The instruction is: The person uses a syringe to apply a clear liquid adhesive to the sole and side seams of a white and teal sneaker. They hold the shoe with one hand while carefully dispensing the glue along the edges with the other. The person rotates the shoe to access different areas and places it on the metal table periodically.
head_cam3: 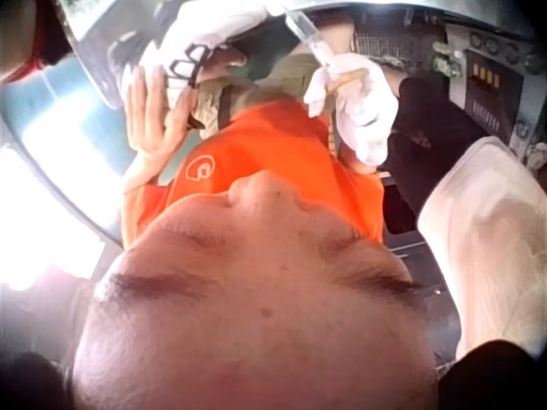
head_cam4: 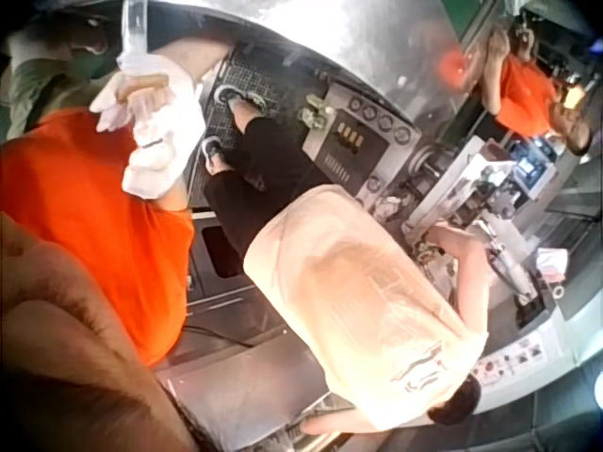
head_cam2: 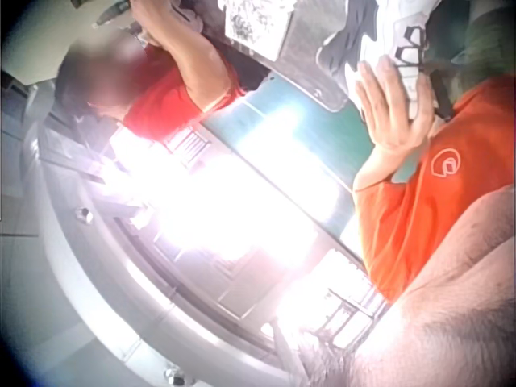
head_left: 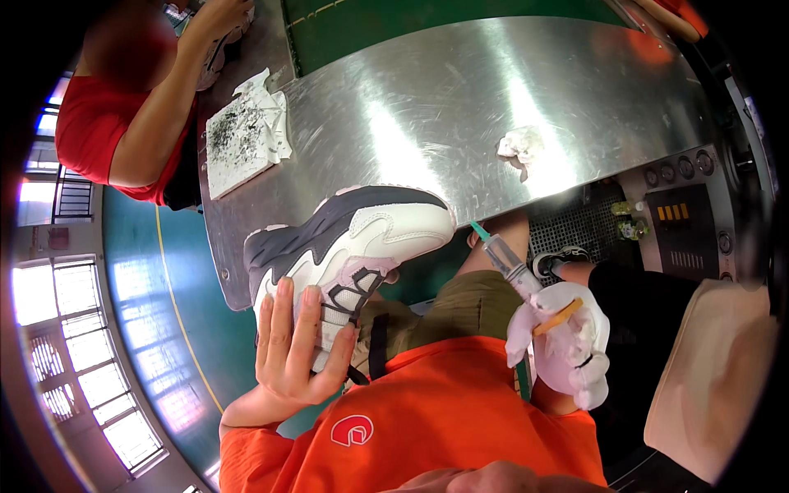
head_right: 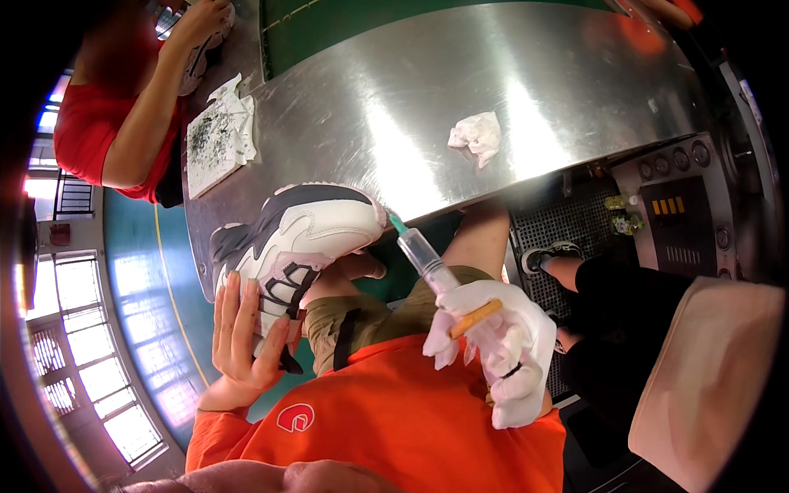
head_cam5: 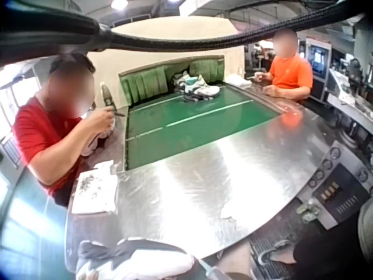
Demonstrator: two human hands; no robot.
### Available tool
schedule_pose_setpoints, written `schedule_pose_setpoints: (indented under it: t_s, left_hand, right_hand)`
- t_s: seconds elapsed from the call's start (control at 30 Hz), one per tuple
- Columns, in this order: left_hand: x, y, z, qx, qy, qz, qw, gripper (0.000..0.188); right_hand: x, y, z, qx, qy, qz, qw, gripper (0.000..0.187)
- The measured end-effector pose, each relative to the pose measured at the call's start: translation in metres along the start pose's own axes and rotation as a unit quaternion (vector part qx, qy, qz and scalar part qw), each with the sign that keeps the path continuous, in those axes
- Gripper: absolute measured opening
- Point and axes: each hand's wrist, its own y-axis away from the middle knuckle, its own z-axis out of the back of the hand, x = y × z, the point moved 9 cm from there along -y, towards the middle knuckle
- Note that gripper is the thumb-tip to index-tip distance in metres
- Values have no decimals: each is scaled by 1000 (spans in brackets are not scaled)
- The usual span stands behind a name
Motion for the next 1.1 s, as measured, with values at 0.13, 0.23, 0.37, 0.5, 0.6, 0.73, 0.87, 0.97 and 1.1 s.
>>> schedule_pose_setpoints:
  t_s: [0.13, 0.23, 0.37, 0.5, 0.6, 0.73, 0.87, 0.97, 1.1]
  left_hand:
    - [0, 0, 0, 6, -3, 0, 1000, 30]
    - [0, 1, 0, 6, -9, -3, 1000, 30]
    - [-1, 1, 0, -1, -13, -4, 1000, 31]
    - [0, 0, 0, -1, -8, -1, 1000, 33]
    - [0, -1, 0, 3, -6, -1, 1000, 33]
    - [1, -3, 1, 4, -6, 0, 1000, 29]
    - [7, -9, 3, 14, 5, -2, 1000, 26]
    - [14, -18, 5, 29, 28, 13, 999, 26]
    - [27, -34, 6, 45, 57, 20, 997, 29]
  right_hand:
    - [-8, 17, 3, 17, 18, -57, 998, 54]
    - [-12, 17, 3, 30, 13, -152, 988, 59]
    - [-28, 28, 26, -165, 74, -310, 933, 32]
    - [-25, 27, 12, -260, 95, -405, 871, 25]
    - [-20, 9, -5, -307, 48, -329, 892, 60]
    - [8, -17, -37, 164, 174, 149, 960, 31]
    - [-6, -12, -23, -44, 196, -128, 971, 30]
    - [-11, -9, -16, -64, 216, -167, 960, 34]
    - [-10, -18, -21, -42, 249, -154, 955, 53]
